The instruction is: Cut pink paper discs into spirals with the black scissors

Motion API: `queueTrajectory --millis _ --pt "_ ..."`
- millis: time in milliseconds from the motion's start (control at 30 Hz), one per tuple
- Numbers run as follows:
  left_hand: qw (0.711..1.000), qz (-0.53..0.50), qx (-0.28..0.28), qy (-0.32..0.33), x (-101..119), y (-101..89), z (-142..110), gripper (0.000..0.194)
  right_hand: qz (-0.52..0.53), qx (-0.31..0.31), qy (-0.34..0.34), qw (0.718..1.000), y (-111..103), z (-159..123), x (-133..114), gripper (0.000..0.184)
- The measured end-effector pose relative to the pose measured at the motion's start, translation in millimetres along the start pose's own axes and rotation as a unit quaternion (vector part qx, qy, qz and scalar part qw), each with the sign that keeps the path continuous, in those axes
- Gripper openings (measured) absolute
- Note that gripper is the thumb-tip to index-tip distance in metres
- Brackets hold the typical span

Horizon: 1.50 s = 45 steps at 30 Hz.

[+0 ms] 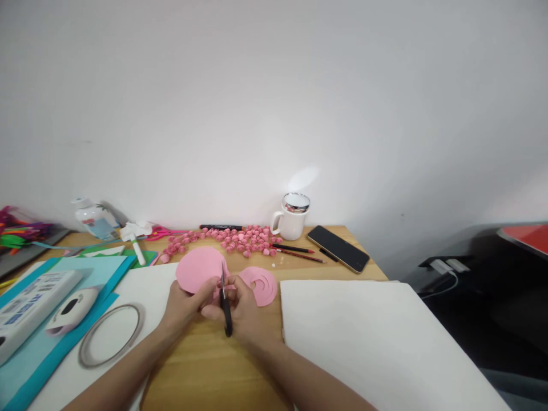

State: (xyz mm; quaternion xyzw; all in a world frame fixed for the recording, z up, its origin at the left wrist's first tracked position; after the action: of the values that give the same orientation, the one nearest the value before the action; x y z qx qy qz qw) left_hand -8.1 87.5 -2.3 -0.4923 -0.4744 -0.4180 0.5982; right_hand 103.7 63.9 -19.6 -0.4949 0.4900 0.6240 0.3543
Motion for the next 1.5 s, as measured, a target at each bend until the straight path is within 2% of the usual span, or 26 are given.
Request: queueTrajectory --millis 333,467,700,933,1000,1133,1200,1333,1500 --pt "1.0 0.004 -0.001 -0.006 9 -0.3 -2 0.028 0.003 0.002 0.007 1.0 0 1 1 0.043" --pt "1.0 -0.017 -0.009 -0.015 7 1.8 -3 0.024 -0.011 0.008 0.007 1.0 -2 1 1 0.038" --pt "0.999 -0.045 -0.019 0.001 10 4.1 -3 0.03 -0.024 0.018 0.027 0.999 -4 -1 7 0.032" --pt "0.994 -0.051 -0.098 0.018 6 18.4 -4 0.049 -0.015 0.005 0.03 0.999 0 -3 4 0.029" --pt "0.996 -0.049 -0.08 0.014 5 14.9 -2 0.046 -0.01 -0.002 0.029 1.0 2 -3 5 0.03" --pt "0.999 -0.027 0.016 -0.005 4 -3.1 -1 0.024 -0.01 0.008 0.028 1.0 2 -2 5 0.036" --pt "0.999 -0.022 0.026 -0.012 5 -4.9 -1 0.022 -0.006 0.013 0.022 1.0 0 0 4 0.04" --pt "0.999 -0.023 -0.011 -0.026 5 2.0 -2 0.022 0.008 0.005 0.008 1.0 -2 2 3 0.045" --pt "0.997 -0.037 -0.06 -0.034 5 12.9 -2 0.035 -0.008 0.004 0.013 1.0 -5 2 2 0.045"
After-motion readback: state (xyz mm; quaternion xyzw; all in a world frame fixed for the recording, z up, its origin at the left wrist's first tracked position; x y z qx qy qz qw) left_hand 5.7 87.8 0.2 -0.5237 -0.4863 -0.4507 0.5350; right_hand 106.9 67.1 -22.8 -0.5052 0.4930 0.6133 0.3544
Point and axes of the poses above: each hand's wrist, its own z-axis towards the middle knuckle, its own y-axis out of the palm, x = y × z, the point moved 10 cm from there along z, towards the middle knuckle, and after that the axes turned 3 degrees about -z, right-handed, at the moved point
